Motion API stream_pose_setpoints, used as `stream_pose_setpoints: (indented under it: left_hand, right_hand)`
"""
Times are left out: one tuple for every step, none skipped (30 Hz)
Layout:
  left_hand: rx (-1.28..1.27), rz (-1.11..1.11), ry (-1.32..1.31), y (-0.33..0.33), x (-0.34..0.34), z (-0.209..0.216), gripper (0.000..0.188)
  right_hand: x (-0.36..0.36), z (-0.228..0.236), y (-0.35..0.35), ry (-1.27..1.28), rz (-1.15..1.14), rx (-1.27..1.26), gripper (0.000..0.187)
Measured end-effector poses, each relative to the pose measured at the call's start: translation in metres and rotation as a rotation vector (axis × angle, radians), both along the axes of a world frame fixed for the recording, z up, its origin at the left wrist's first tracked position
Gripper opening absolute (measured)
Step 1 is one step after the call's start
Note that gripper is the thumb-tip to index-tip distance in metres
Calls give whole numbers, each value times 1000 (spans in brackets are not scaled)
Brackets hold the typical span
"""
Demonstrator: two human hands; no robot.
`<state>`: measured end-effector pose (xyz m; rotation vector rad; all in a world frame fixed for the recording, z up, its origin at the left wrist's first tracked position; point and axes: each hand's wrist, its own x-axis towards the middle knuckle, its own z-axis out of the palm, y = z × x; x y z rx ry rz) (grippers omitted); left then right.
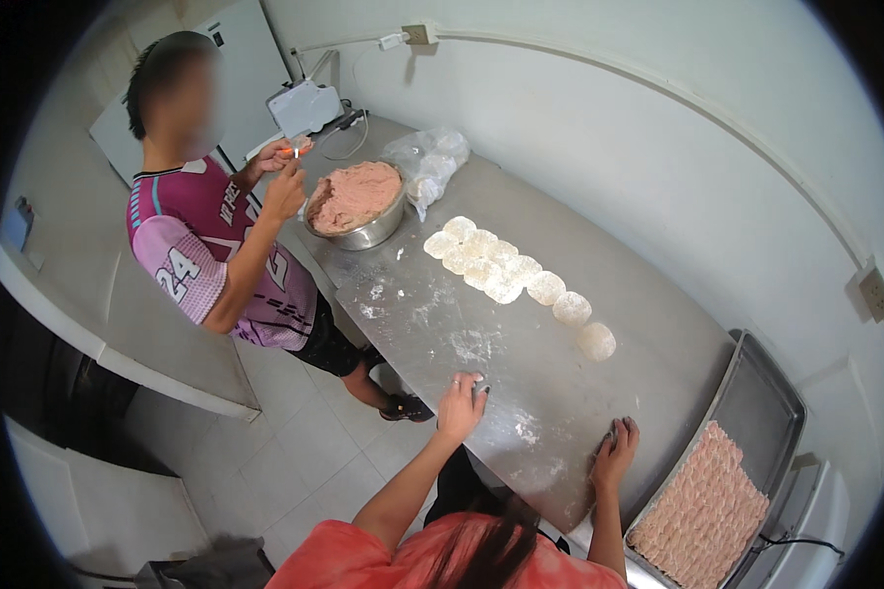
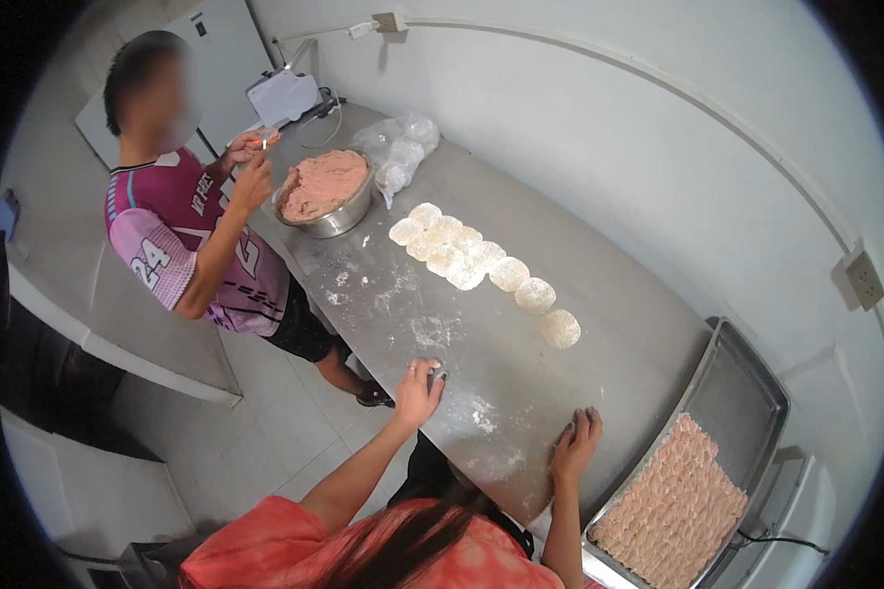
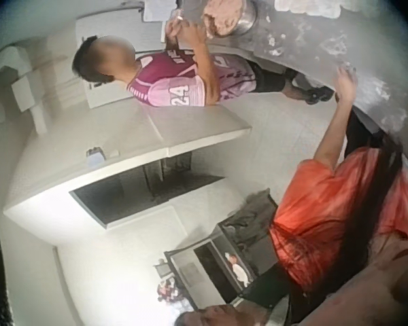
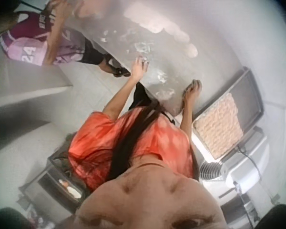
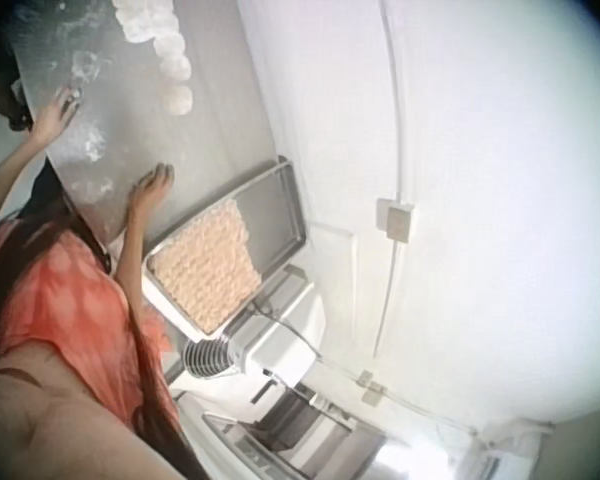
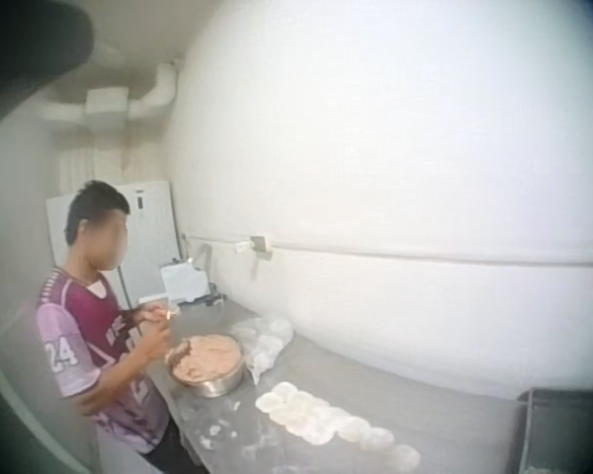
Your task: The person assembles dumplings by placing a portion of pink filling onto a round dough wrapper, folding the wrapper over the filling, and pinching the edges to seal it. The finished dumplings are placed in a metal tray. Other people are also working at the table, preparing dough and filling.
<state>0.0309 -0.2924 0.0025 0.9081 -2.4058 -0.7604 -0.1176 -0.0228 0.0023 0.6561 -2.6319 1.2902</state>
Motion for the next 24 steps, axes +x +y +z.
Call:
stream_pose_setpoints:
  left_hand:
    - [-10,-3,-10,3,1,-1,32]
    - [-18,-4,-19,6,1,0,32]
    - [-20,4,-26,6,2,0,32]
    - [-22,12,-33,5,2,-2,32]
    - [-23,15,-40,6,0,0,32]
    - [-9,23,-49,6,-1,3,31]
    - [6,30,-59,7,-1,6,31]
    - [23,34,-71,9,-1,9,30]
    - [21,35,-65,9,-1,9,30]
    - [18,37,-58,7,-2,6,30]
    - [19,37,-56,8,-1,6,29]
    - [15,40,-61,8,-1,6,29]
    - [11,42,-66,9,-1,6,29]
    - [5,48,-71,8,-1,8,29]
    - [-1,44,-65,7,0,6,29]
    - [-7,41,-58,5,1,3,29]
    - [-14,38,-48,5,0,3,29]
    - [-21,39,-59,5,0,3,28]
    - [-29,41,-70,5,0,4,28]
    - [-31,46,-84,7,1,4,28]
    - [-18,45,-66,6,2,3,27]
    - [-6,45,-47,5,2,2,27]
    - [12,44,-29,6,2,1,27]
    - [15,47,-23,7,1,1,26]
  right_hand:
    - [0,-2,1,17,2,15,39]
    - [0,-2,1,18,0,22,39]
    - [0,-1,1,19,-3,30,39]
    - [1,-1,1,20,-6,38,38]
    - [1,-2,2,38,0,37,38]
    - [1,-4,4,56,6,37,38]
    - [-1,-5,4,74,10,37,38]
    - [-1,-6,4,64,11,24,37]
    - [0,-5,3,55,12,12,37]
    - [-1,-5,3,45,12,-1,37]
    - [0,-6,3,40,13,3,37]
    - [-1,-6,3,35,14,7,36]
    - [-1,-5,4,30,16,11,36]
    - [0,-4,4,35,16,16,35]
    - [1,-3,4,40,17,20,35]
    - [1,-3,3,45,18,23,35]
    - [1,-4,4,45,15,18,34]
    - [0,-7,4,45,13,13,34]
    - [0,-8,4,45,12,8,34]
    - [0,-8,4,46,10,10,35]
    - [1,-6,4,48,9,11,36]
    - [2,-5,3,50,9,12,37]
    - [2,-4,4,53,12,15,37]
    - [2,-3,5,57,16,17,37]
